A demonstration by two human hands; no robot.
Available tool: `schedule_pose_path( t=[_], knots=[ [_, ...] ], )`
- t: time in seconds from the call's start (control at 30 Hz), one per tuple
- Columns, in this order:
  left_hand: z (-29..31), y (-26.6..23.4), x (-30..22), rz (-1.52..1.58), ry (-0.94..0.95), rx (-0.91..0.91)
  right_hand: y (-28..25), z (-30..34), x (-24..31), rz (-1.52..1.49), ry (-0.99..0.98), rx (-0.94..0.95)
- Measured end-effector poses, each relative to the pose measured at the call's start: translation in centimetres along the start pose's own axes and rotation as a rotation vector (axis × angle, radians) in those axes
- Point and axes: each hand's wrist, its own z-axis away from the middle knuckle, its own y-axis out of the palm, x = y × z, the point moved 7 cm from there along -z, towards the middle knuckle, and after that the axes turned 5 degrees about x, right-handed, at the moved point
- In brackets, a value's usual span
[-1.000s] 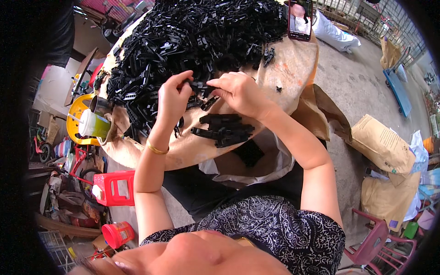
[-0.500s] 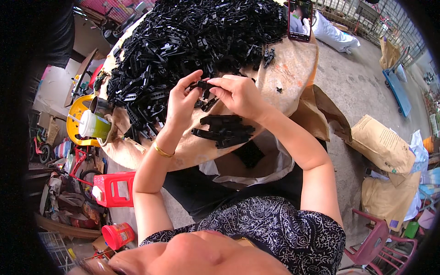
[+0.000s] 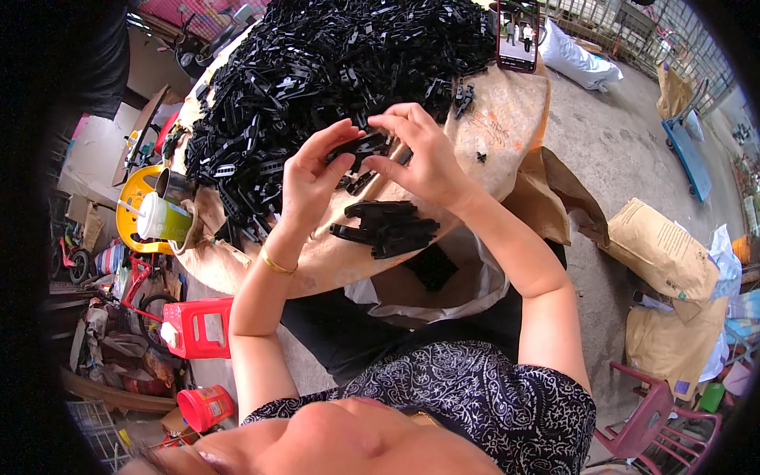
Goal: The recorder is assembling small black plastic components by snapping them together at a table.
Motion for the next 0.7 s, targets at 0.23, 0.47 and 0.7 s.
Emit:
schedule_pose_path(
  t=[0.23,0.47,0.7],
  knots=[
    [0.0,-0.1,1.0,-0.297,-0.181,0.150,1.5,1.2,-2.1,-0.276,0.246,0.224],
    [0.2,0.1,-1.5,-0.590,0.037,0.087,1.6,1.2,-1.7,-0.364,0.275,0.263],
    [0.5,0.8,-2.3,-0.597,0.136,0.099,1.1,1.3,-1.7,-0.426,0.292,0.247]
  ],
)
